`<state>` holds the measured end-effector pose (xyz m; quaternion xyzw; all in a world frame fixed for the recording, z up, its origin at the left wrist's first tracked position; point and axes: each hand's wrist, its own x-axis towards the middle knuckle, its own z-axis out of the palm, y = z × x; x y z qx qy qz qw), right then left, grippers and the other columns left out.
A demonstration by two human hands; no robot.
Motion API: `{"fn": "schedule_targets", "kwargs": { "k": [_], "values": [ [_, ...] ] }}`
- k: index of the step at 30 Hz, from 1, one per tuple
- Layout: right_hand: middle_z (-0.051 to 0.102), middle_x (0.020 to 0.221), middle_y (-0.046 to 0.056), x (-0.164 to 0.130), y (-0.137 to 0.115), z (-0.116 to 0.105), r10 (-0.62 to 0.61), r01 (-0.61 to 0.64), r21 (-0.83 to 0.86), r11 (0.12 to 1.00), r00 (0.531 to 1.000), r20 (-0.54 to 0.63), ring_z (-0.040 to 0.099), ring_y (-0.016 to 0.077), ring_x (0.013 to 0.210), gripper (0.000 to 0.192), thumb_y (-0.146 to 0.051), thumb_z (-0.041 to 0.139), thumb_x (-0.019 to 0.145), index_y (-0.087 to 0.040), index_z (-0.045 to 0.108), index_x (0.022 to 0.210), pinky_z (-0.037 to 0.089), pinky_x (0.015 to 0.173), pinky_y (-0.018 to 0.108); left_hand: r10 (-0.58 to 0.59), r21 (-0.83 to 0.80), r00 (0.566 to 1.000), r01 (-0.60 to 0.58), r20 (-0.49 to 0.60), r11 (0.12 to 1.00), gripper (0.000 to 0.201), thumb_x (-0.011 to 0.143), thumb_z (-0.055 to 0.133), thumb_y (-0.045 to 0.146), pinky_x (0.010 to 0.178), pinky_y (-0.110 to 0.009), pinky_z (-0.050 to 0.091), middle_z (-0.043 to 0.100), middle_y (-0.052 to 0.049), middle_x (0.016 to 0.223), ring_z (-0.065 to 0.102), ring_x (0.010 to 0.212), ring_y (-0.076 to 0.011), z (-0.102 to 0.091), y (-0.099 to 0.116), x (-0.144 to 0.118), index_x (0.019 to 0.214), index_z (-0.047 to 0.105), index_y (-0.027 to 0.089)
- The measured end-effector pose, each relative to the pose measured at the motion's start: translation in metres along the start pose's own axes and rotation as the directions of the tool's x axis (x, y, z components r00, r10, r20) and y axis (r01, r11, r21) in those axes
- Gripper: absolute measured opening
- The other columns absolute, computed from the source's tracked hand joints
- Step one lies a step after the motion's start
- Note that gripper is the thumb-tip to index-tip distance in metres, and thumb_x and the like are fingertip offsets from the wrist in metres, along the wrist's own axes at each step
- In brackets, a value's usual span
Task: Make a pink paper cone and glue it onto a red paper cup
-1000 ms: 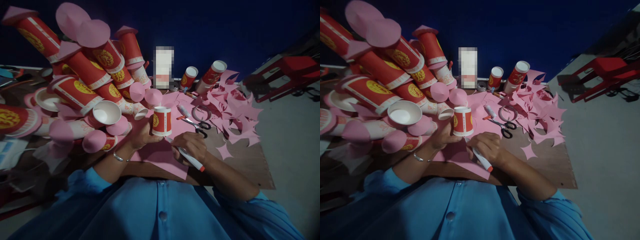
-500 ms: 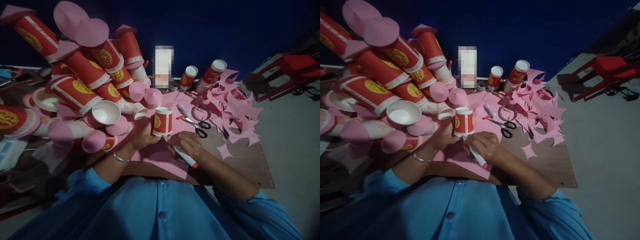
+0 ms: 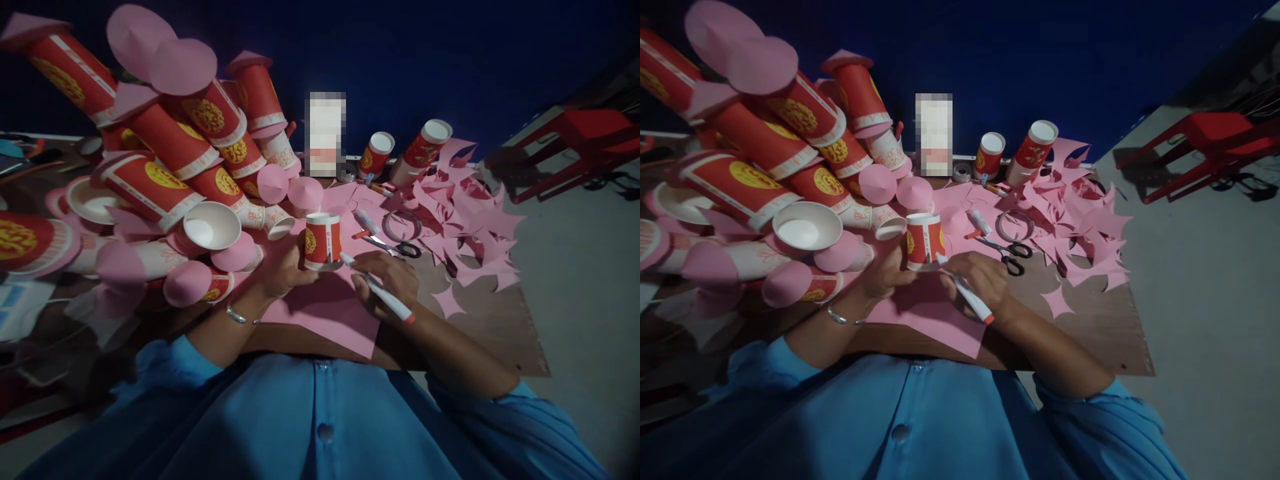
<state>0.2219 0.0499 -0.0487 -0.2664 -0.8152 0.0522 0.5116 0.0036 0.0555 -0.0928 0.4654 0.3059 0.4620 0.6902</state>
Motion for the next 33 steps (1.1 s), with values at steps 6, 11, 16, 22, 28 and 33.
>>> {"fn": "schedule_targets", "kwargs": {
  "k": [6,11,16,22,28,33],
  "values": [
    [0.08,0.093,0.008,-0.002,0.007,0.006,0.038,-0.038,-0.003,0.999,0.999,-0.038,0.08,0.0219,0.084,0.013,-0.024,0.061,0.105,-0.021,0.064,0.118,0.067,0.071,0.034,-0.017,-0.056,1.0,0.019,0.021,0.998,0.068,0.071,0.093,0.036,0.11,-0.051,0.054,0.077,-0.009,0.122,0.072,0.119,-0.0344,0.004,0.005,-0.001,0.131,0.066,0.023],
    [0.08,0.093,0.008,-0.002,0.005,0.007,-0.029,0.029,0.007,1.0,1.0,0.01,0.081,0.0205,0.084,0.014,-0.024,0.06,0.106,-0.019,0.064,0.119,0.067,0.069,0.03,-0.037,-0.04,0.999,0.038,0.029,0.998,0.068,0.071,0.095,0.038,0.106,-0.051,0.058,0.078,-0.01,0.122,0.073,0.117,-0.0338,0.003,0.003,0.0,0.131,0.066,0.022],
    [0.082,0.095,0.01,-0.001,0.004,0.006,-0.056,0.055,0.025,0.998,0.998,0.023,0.082,0.0211,0.087,0.016,-0.022,0.061,0.104,-0.018,0.064,0.12,0.067,0.07,0.03,-0.061,-0.083,0.998,0.062,0.009,0.995,0.07,0.067,0.098,0.031,0.104,-0.048,0.06,0.08,-0.007,0.114,0.074,0.118,-0.0341,0.0,-0.001,-0.001,0.129,0.066,0.022],
    [0.076,0.079,0.005,-0.001,-0.001,0.002,-0.04,0.039,0.077,0.996,0.999,0.012,0.077,0.0182,0.071,0.008,-0.019,0.061,0.101,-0.018,0.063,0.108,0.062,0.064,0.028,-0.034,-0.076,0.999,0.034,-0.006,0.997,0.073,0.07,0.095,0.031,0.113,-0.05,0.052,0.079,-0.009,0.123,0.069,0.126,-0.0357,-0.005,-0.001,-0.003,0.135,0.066,0.021],
    [0.074,0.075,0.002,0.002,-0.003,0.0,-0.107,0.105,0.06,0.993,0.994,0.037,0.073,0.0164,0.064,0.006,-0.017,0.059,0.1,-0.019,0.062,0.105,0.058,0.058,0.028,-0.036,-0.053,0.999,0.035,-0.014,0.998,0.073,0.073,0.093,0.032,0.111,-0.049,0.051,0.075,-0.009,0.133,0.066,0.129,-0.0368,-0.002,0.003,-0.004,0.14,0.064,0.021],
    [0.074,0.075,0.002,0.004,-0.003,0.001,-0.119,0.118,0.05,0.992,0.992,0.033,0.072,0.0158,0.062,0.005,-0.016,0.059,0.1,-0.018,0.061,0.104,0.058,0.058,0.028,-0.048,-0.068,0.999,0.048,0.001,0.997,0.077,0.073,0.092,0.031,0.11,-0.049,0.051,0.074,-0.012,0.136,0.068,0.128,-0.0355,-0.001,0.003,-0.003,0.144,0.061,0.021]
  ]
}}
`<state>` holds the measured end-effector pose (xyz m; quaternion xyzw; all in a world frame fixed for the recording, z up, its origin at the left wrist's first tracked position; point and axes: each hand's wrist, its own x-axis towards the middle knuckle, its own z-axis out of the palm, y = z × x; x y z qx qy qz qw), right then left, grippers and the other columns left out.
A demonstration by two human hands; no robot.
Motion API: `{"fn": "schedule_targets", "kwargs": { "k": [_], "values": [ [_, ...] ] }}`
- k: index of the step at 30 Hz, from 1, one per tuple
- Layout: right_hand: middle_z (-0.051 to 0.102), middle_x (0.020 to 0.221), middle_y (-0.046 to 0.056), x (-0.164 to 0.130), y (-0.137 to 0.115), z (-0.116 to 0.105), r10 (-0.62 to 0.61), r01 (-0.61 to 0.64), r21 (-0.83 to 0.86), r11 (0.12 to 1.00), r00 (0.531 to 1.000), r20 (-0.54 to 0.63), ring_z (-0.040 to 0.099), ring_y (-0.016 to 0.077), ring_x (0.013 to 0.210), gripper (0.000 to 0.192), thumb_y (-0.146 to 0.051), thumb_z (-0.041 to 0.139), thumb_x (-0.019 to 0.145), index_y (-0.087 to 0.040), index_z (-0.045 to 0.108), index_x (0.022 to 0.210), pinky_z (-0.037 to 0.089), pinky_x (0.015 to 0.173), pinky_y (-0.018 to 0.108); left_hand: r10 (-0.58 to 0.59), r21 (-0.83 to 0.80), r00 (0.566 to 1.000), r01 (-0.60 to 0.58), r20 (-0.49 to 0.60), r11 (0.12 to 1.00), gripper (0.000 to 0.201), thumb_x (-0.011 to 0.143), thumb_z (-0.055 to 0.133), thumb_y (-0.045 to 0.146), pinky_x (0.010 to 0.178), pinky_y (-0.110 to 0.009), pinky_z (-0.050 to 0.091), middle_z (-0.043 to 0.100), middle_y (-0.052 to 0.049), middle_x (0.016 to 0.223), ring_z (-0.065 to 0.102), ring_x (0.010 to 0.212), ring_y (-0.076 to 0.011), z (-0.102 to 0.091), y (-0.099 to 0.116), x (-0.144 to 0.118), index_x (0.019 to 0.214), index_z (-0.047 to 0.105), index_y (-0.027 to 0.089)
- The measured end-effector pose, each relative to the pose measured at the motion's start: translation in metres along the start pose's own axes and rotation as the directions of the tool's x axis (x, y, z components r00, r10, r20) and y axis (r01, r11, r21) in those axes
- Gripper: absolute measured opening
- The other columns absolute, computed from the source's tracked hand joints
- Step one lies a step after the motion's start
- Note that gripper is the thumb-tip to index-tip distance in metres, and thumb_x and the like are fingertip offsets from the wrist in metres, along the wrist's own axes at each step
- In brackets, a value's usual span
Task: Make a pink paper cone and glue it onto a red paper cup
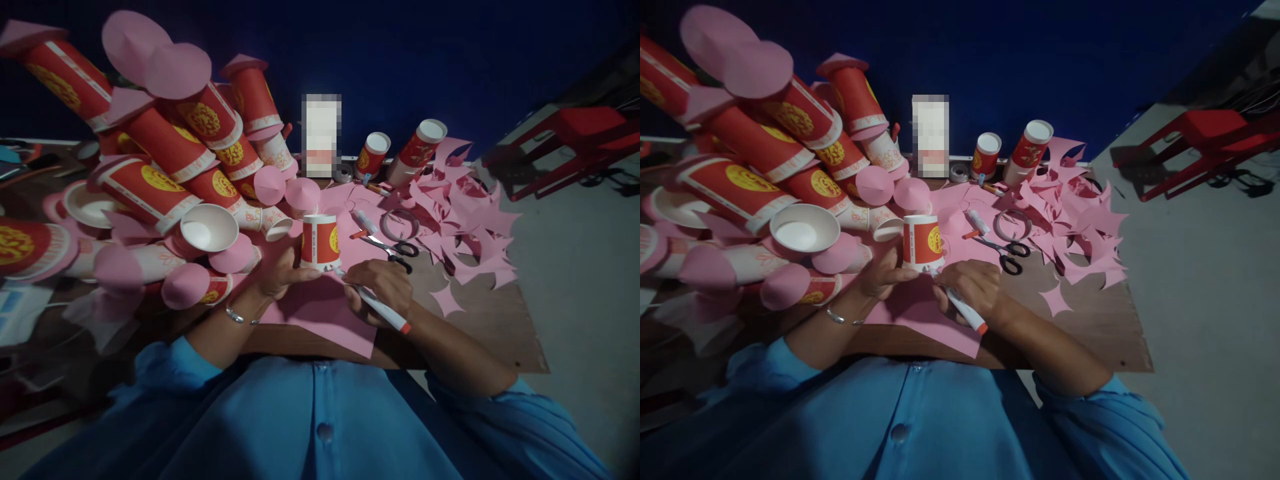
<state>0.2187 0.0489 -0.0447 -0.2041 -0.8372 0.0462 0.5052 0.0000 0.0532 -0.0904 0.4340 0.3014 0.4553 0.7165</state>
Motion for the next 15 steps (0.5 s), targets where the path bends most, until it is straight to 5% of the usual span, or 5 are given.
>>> {"fn": "schedule_targets", "kwargs": {
  "k": [15],
  "values": [
    [0.076,0.08,0.004,-0.0005,0.0004,0.0018,-0.003,0.004,-0.032,0.999,0.999,0.034,0.074,0.0168,0.067,0.011,-0.014,0.06,0.099,-0.019,0.061,0.109,0.06,0.063,0.028,0.03,0.002,0.998,-0.03,0.048,1.0,0.067,0.075,0.09,0.031,0.105,-0.048,0.055,0.078,-0.012,0.122,0.07,0.122,-0.0345,0.0001,-0.0005,0.0012,0.136,0.066,0.019]
  ]
}}
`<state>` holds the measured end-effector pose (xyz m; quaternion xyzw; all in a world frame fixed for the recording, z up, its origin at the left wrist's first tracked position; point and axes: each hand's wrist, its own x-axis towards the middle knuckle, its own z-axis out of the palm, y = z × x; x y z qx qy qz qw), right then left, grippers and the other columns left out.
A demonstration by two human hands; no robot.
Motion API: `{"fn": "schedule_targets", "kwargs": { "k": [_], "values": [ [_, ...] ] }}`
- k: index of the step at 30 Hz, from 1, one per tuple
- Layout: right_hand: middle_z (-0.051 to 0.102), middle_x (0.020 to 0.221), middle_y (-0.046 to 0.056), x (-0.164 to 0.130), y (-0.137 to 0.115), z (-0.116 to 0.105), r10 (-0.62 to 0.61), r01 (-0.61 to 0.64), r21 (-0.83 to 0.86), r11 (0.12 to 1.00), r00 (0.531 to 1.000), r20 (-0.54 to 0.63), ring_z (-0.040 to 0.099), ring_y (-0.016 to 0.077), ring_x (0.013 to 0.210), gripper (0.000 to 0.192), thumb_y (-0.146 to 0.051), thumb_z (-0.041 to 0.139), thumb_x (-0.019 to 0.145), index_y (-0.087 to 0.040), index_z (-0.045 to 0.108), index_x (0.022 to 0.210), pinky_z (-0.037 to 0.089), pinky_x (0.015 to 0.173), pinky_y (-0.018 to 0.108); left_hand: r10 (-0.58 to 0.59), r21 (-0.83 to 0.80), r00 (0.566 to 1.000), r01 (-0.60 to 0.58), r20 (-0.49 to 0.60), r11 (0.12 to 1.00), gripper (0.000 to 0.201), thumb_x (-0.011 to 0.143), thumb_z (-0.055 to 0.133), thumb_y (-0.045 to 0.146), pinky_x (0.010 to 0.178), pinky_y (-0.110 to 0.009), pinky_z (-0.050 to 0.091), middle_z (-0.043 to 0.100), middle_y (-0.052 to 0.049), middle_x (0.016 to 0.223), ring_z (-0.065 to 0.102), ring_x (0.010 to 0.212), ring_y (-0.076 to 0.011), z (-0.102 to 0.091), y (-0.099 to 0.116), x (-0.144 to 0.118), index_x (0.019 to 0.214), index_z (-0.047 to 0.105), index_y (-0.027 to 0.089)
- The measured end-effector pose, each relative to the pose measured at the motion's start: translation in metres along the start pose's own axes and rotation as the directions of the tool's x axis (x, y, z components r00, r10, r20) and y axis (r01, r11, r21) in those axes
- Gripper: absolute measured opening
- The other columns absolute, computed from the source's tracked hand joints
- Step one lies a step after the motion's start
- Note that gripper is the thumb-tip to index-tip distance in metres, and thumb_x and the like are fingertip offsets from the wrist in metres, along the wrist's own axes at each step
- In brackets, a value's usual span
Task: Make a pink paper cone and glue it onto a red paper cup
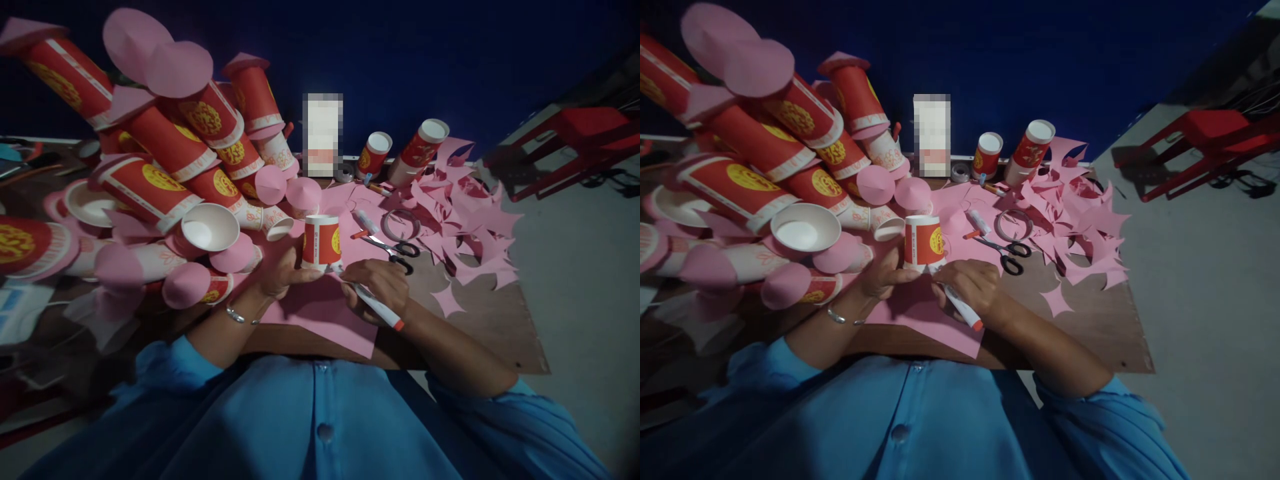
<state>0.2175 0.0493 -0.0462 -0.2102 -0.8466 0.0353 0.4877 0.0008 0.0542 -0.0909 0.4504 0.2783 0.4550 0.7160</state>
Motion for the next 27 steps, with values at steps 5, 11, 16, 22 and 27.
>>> {"fn": "schedule_targets", "kwargs": {
  "k": [5,11,16,22,27],
  "values": [
    [0.075,0.077,0.002,-0.0002,-0.0008,-0.0006,0.022,-0.023,0.025,0.999,1.0,0.018,0.073,0.016,0.065,0.009,-0.014,0.059,0.098,-0.02,0.06,0.105,0.057,0.06,0.028,-0.02,0.001,1.0,0.02,-0.024,1.0,0.068,0.074,0.09,0.029,0.102,-0.046,0.057,0.077,-0.012,0.124,0.071,0.119,-0.0329,0.0007,0.0006,-0.0007,0.136,0.065,0.018],
    [0.073,0.074,0.001,0.0,-0.0019,-0.0015,0.023,-0.024,0.039,0.999,1.0,0.021,0.071,0.0144,0.061,0.007,-0.014,0.058,0.097,-0.02,0.06,0.099,0.056,0.059,0.027,-0.044,0.005,0.999,0.044,-0.021,0.999,0.071,0.074,0.091,0.03,0.105,-0.049,0.055,0.076,-0.012,0.125,0.071,0.12,-0.0336,-0.0007,0.0003,-0.0012,0.138,0.063,0.019],
    [0.074,0.076,0.002,-0.0025,-0.0004,-0.0026,0.026,-0.026,0.04,0.999,1.0,0.008,0.073,0.0163,0.065,0.011,-0.014,0.062,0.095,-0.019,0.061,0.104,0.057,0.061,0.027,-0.026,0.016,1.0,0.026,0.003,1.0,0.072,0.074,0.092,0.033,0.109,-0.051,0.053,0.076,-0.013,0.128,0.068,0.126,-0.0361,-0.0015,-0.0003,-0.0003,0.139,0.064,0.02],
    [0.074,0.078,0.003,-0.0018,-0.0003,-0.0022,0.008,-0.009,0.032,0.999,1.0,0.008,0.074,0.0171,0.067,0.01,-0.014,0.062,0.097,-0.019,0.061,0.106,0.059,0.061,0.029,-0.029,0.017,0.999,0.029,-0.018,0.999,0.073,0.073,0.092,0.033,0.105,-0.049,0.055,0.077,-0.013,0.126,0.069,0.124,-0.0358,-0.0028,-0.0028,-0.0012,0.139,0.064,0.019],
    [0.074,0.078,0.003,-0.0012,-0.0006,-0.0017,0.007,-0.007,0.021,1.0,1.0,0.011,0.073,0.0167,0.066,0.009,-0.015,0.06,0.098,-0.019,0.061,0.105,0.06,0.061,0.029,-0.025,0.013,1.0,0.025,0.002,1.0,0.072,0.074,0.091,0.032,0.102,-0.045,0.056,0.079,-0.011,0.12,0.071,0.121,-0.0363,-0.0007,0.0,-0.0006,0.138,0.063,0.017]
  ]
}}
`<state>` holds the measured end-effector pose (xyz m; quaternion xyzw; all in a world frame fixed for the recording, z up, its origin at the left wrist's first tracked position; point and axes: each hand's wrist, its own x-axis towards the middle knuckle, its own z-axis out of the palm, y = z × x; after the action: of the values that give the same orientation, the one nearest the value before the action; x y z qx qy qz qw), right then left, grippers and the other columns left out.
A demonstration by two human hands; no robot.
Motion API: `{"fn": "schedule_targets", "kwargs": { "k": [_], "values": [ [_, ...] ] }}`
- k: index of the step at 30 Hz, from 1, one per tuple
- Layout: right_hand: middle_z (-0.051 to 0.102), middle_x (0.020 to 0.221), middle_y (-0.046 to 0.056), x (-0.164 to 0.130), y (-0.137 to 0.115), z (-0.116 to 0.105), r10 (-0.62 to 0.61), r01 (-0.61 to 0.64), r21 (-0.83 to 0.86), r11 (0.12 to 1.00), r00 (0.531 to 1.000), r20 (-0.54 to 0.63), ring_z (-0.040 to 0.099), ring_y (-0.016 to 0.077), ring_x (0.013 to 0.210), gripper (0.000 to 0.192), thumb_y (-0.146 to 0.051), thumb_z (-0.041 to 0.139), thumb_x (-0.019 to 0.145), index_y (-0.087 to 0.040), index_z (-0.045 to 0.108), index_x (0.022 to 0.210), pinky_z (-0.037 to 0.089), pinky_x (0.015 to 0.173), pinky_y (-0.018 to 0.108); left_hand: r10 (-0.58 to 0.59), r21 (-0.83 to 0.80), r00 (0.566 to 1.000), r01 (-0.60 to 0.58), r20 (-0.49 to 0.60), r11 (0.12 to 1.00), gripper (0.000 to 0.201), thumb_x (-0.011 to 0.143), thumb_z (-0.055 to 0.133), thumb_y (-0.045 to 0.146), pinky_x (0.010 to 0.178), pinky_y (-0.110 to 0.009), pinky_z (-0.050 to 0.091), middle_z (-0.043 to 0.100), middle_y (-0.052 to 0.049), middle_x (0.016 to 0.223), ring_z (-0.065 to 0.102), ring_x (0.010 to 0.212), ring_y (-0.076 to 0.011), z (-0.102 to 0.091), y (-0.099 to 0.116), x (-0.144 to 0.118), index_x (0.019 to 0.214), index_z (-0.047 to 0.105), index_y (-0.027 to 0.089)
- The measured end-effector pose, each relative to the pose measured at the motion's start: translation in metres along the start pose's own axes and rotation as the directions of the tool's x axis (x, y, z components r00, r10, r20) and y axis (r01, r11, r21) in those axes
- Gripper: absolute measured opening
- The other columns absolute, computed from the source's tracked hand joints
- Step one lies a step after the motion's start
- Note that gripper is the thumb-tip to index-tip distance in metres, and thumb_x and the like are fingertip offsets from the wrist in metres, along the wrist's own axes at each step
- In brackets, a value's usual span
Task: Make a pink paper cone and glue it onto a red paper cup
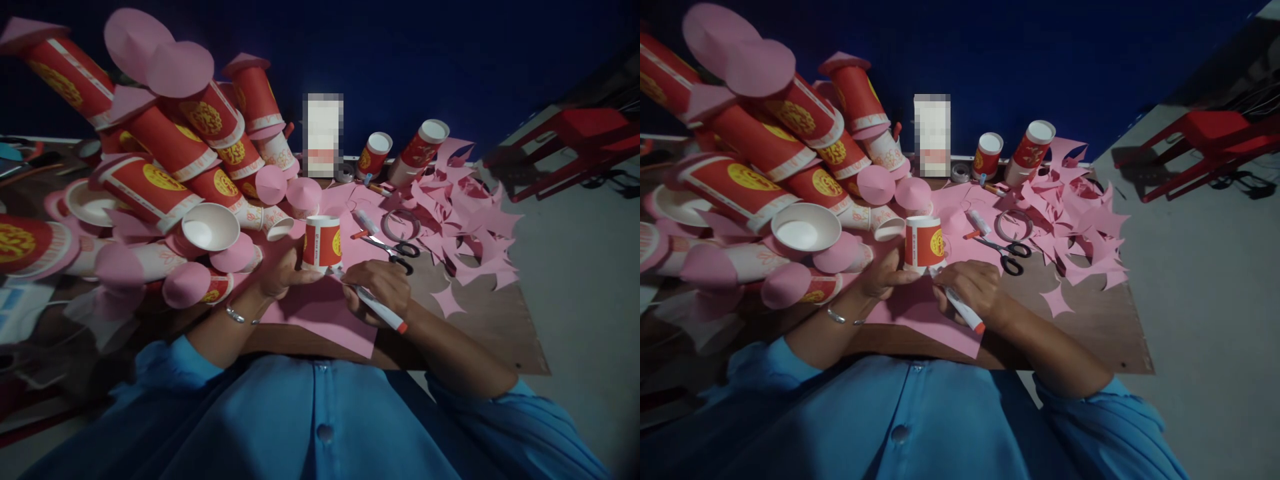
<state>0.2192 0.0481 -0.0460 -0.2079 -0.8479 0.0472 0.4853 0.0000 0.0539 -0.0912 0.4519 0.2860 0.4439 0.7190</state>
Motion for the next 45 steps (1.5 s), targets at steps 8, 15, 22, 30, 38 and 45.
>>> {"fn": "schedule_targets", "kwargs": {
  "k": [8,15,22,30,38,45],
  "values": [
    [0.076,0.079,0.002,0.002,0.0,-0.0005,-0.004,0.004,-0.006,1.0,1.0,0.018,0.075,0.0154,0.068,0.007,-0.015,0.059,0.099,-0.021,0.06,0.104,0.061,0.063,0.027,0.005,0.01,1.0,-0.005,0.008,1.0,0.075,0.074,0.091,0.033,0.099,-0.045,0.058,0.078,-0.014,0.121,0.071,0.118,-0.0332,-0.0006,-0.0007,0.0002,0.142,0.061,0.017],
    [0.077,0.079,0.003,0.0015,0.0019,0.0009,-0.018,0.018,-0.005,1.0,1.0,0.009,0.076,0.0167,0.068,0.012,-0.015,0.063,0.098,-0.019,0.061,0.109,0.061,0.063,0.027,-0.012,0.007,1.0,0.012,-0.004,1.0,0.08,0.072,0.092,0.036,0.101,-0.046,0.056,0.077,-0.014,0.126,0.069,0.124,-0.0358,-0.003,-0.0036,-0.0008,0.144,0.061,0.02],
    [0.076,0.08,0.003,-0.0002,0.0019,0.0016,0.004,-0.004,0.0,1.0,1.0,-0.008,0.074,0.0165,0.069,0.013,-0.014,0.061,0.098,-0.019,0.061,0.11,0.059,0.063,0.028,-0.002,0.018,1.0,0.002,0.01,1.0,0.078,0.072,0.092,0.039,0.108,-0.049,0.053,0.078,-0.012,0.124,0.069,0.125,-0.0362,-0.003,-0.0035,-0.0004,0.142,0.063,0.021],
    [0.073,0.076,0.001,-0.0001,0.0012,0.0001,0.016,-0.016,-0.005,1.0,1.0,0.009,0.071,0.0158,0.064,0.009,-0.014,0.06,0.098,-0.02,0.06,0.105,0.056,0.06,0.029,-0.011,0.012,1.0,0.011,0.004,1.0,0.074,0.072,0.092,0.034,0.107,-0.05,0.052,0.078,-0.013,0.122,0.069,0.124,-0.0353,-0.0016,-0.0022,0.0002,0.139,0.064,0.019],
    [0.072,0.076,0.002,-0.0013,0.0004,-0.0006,0.0,0.0,0.02,1.0,1.0,-0.014,0.072,0.0162,0.065,0.013,-0.012,0.066,0.093,-0.018,0.061,0.103,0.056,0.06,0.029,-0.02,0.007,1.0,0.02,-0.009,1.0,0.068,0.074,0.091,0.034,0.103,-0.045,0.055,0.079,-0.006,0.116,0.071,0.119,-0.0336,0.0005,0.0,-0.0011,0.136,0.065,0.021],
    [0.074,0.075,0.001,-0.0002,0.0005,0.001,-0.019,0.018,-0.015,1.0,1.0,-0.002,0.072,0.0148,0.064,0.007,-0.016,0.061,0.098,-0.021,0.06,0.103,0.057,0.057,0.027,-0.007,0.031,1.0,0.007,-0.01,1.0,0.075,0.074,0.091,0.034,0.102,-0.046,0.055,0.078,-0.013,0.121,0.07,0.12,-0.034,0.0009,0.0002,-0.0005,0.141,0.062,0.018]
  ]
}}
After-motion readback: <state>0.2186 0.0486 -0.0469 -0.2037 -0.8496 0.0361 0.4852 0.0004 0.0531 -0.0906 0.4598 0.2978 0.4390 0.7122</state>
